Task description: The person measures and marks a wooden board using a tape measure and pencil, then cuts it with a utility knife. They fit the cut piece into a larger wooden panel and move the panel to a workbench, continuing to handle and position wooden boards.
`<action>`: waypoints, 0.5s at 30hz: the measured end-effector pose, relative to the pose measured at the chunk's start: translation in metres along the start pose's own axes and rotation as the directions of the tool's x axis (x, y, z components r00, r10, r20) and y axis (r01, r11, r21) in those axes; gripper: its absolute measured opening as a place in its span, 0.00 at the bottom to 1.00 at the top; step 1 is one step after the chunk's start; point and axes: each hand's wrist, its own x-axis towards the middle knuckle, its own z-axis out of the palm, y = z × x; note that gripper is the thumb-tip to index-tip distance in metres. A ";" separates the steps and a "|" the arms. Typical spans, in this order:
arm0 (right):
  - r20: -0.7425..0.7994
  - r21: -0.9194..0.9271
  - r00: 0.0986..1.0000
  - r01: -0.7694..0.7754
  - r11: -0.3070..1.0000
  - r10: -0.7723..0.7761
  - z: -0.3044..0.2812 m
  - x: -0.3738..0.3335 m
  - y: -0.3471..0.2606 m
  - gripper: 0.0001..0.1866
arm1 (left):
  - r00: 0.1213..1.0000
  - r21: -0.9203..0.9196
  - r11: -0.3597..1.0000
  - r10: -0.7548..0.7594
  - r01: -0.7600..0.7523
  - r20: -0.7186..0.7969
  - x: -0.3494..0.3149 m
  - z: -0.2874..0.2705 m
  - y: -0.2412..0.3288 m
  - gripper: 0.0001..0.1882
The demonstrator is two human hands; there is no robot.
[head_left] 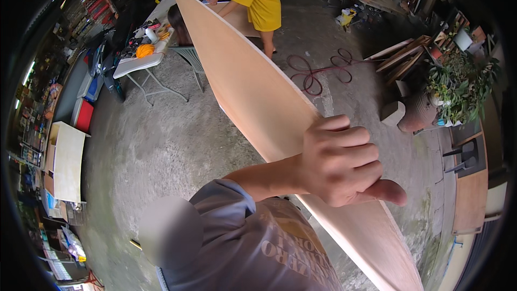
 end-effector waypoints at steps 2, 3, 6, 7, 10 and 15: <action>0.000 -0.014 1.000 0.000 1.000 0.000 -0.002 0.000 -0.001 0.28 | 0.999 -0.043 0.999 0.014 -0.016 -0.044 0.003 0.016 0.005 0.34; -0.001 -0.022 1.000 0.002 1.000 -0.002 -0.003 -0.001 -0.001 0.28 | 0.999 -0.069 0.997 0.020 -0.023 -0.047 0.004 0.023 0.008 0.35; -0.003 -0.036 1.000 0.001 0.999 -0.001 -0.005 -0.003 -0.002 0.28 | 0.997 -0.134 0.990 0.043 -0.051 -0.060 0.010 0.039 0.014 0.35; -0.004 -0.041 1.000 0.005 0.999 -0.006 -0.006 -0.002 -0.004 0.28 | 0.997 -0.158 0.986 0.045 -0.055 -0.069 0.010 0.045 0.016 0.35; -0.004 -0.064 1.000 0.017 0.998 -0.018 -0.007 -0.002 -0.009 0.28 | 0.994 -0.223 0.973 0.045 -0.066 -0.096 0.014 0.063 0.019 0.35; 0.000 -0.091 1.000 0.024 0.996 -0.024 -0.007 -0.002 -0.018 0.28 | 0.990 -0.322 0.942 0.050 -0.091 -0.135 0.021 0.084 0.019 0.35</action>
